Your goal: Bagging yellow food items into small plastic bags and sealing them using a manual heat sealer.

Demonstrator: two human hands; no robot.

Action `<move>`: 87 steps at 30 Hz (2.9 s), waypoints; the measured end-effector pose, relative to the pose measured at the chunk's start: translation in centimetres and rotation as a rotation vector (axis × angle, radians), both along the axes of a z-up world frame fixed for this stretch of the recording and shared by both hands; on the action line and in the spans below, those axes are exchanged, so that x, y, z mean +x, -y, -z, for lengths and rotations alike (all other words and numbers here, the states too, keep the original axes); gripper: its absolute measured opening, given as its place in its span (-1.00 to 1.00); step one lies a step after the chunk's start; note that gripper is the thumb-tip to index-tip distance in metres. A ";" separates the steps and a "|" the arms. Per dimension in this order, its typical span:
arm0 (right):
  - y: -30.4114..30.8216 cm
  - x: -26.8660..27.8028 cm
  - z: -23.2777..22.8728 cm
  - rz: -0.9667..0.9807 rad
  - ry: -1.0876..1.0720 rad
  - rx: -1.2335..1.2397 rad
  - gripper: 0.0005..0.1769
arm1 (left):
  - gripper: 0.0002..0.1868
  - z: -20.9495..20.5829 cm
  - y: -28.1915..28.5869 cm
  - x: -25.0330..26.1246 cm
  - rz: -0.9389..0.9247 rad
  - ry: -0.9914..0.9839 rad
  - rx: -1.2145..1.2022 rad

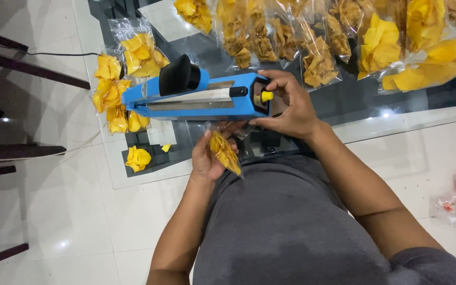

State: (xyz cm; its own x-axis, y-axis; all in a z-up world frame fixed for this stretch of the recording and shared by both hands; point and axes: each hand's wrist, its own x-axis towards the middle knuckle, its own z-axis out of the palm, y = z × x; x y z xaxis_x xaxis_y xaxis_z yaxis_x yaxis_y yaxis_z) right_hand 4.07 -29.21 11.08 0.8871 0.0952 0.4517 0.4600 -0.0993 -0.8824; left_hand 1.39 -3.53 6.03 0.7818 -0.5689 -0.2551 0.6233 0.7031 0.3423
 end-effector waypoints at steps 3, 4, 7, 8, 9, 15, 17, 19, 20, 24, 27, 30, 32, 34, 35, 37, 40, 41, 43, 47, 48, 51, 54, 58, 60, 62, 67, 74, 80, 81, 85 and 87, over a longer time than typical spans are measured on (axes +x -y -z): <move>0.3 -0.2 0.2 -0.013 -0.032 0.026 -0.29 | -0.45 0.4 -0.2 0.0 0.008 -0.001 -0.009; 0.4 -0.3 0.3 -0.022 -0.049 0.043 -0.33 | -0.42 0.6 -0.3 -0.1 0.008 -0.003 -0.006; 0.5 0.0 2.2 -0.074 -0.117 0.232 -0.55 | -0.39 0.4 -0.2 -0.1 0.013 -0.001 -0.024; 0.6 0.2 2.4 -0.076 -0.117 0.231 -0.55 | -0.39 0.1 -0.2 -0.1 0.011 -0.001 -0.025; 0.7 0.3 2.5 -0.089 -0.127 0.250 -0.63 | -0.40 -0.3 -0.1 0.0 0.012 0.002 -0.019; 0.4 0.4 2.7 -0.055 -0.113 0.269 -0.77 | -0.42 -0.9 0.0 0.0 0.019 0.010 -0.012; 0.4 0.5 2.7 -0.048 -0.092 0.266 -0.79 | -0.39 -0.7 0.0 0.0 0.021 0.013 -0.011; 0.4 0.5 2.6 -0.048 -0.104 0.275 -0.79 | -0.38 -0.6 0.0 0.0 0.028 0.011 -0.015; 0.4 0.5 2.7 -0.048 -0.104 0.275 -0.79 | -0.38 -0.4 -0.1 0.0 0.028 0.010 -0.015; 0.4 0.4 2.4 -0.055 -0.103 0.301 -0.81 | -0.39 -0.3 -0.1 0.2 0.030 0.022 -0.023; 0.2 0.2 1.6 -0.049 -0.096 0.319 -0.83 | -0.36 0.0 -0.2 0.2 0.030 0.032 -0.024; 0.0 0.3 1.3 -0.048 -0.093 0.346 -0.85 | -0.35 0.4 -0.2 0.3 0.034 0.037 -0.029; -0.2 0.3 1.3 -0.046 -0.092 0.364 -0.85 | -0.35 0.2 -0.1 0.4 0.036 0.038 -0.036; -0.3 0.2 1.1 -0.040 -0.079 0.376 -0.86 | -0.38 -0.3 -0.1 0.4 0.035 0.047 -0.026; -0.3 0.2 1.2 -0.040 -0.080 0.377 -0.86 | -0.38 -0.6 0.0 0.3 0.035 0.046 -0.026; -0.3 0.2 1.4 -0.032 -0.078 0.395 -0.87 | -0.45 -1.2 0.1 0.3 0.028 0.042 -0.041; -0.2 0.3 1.3 -0.027 -0.097 0.392 -0.85 | -0.44 -2.0 0.3 0.4 0.026 0.053 -0.015; -0.2 0.2 1.2 -0.027 -0.097 0.392 -0.85 | -0.44 -1.7 0.3 0.4 0.027 0.052 -0.015; -0.3 0.2 1.1 -0.019 -0.096 0.381 -0.85 | -0.44 -1.2 0.2 0.4 0.030 0.044 -0.021; -0.1 0.2 1.4 -0.014 -0.099 0.382 -0.85 | -0.44 -1.7 0.2 0.5 0.037 0.039 -0.014; -0.1 0.2 1.4 -0.019 -0.100 0.383 -0.85 | -0.46 -1.7 0.2 0.5 0.033 0.033 -0.014; -0.1 0.2 1.4 -0.019 -0.101 0.380 -0.85 | -0.46 -1.1 0.2 0.4 0.029 0.024 -0.017; 0.1 0.3 1.7 -0.020 -0.105 0.383 -0.84 | -0.44 -1.1 0.3 0.4 0.021 0.019 -0.016; 0.2 0.4 2.0 -0.029 -0.110 0.382 -0.83 | -0.47 -1.3 0.5 0.4 0.011 -0.008 -0.014; 0.2 0.3 2.0 -0.017 -0.120 0.373 -0.82 | -0.45 -1.0 0.4 0.4 0.013 -0.011 -0.013; 0.4 0.3 2.5 -0.004 -0.130 0.363 -0.82 | -0.44 -1.0 0.6 0.4 0.014 -0.015 -0.011; 1.1 0.0 3.8 -0.014 -0.251 0.290 -0.15 | -0.52 1.4 1.4 1.0 0.001 -0.077 0.026; 2.7 0.6 10.2 0.008 -0.385 0.139 0.10 | -0.28 3.9 2.2 2.9 0.058 -0.014 0.120; 2.7 1.5 6.6 -0.021 -0.333 0.080 0.18 | -0.26 5.9 2.4 3.0 0.056 0.000 0.162; 2.7 1.6 6.2 -0.032 -0.318 0.027 0.20 | -0.37 5.2 2.4 2.9 0.050 -0.009 0.148; 3.1 2.4 6.0 -0.054 -0.308 -0.053 0.40 | -0.54 5.1 2.7 3.1 0.025 -0.050 0.114; 3.5 2.9 6.8 -0.057 -0.306 -0.077 0.41 | -0.58 4.5 3.0 3.3 0.017 -0.054 0.115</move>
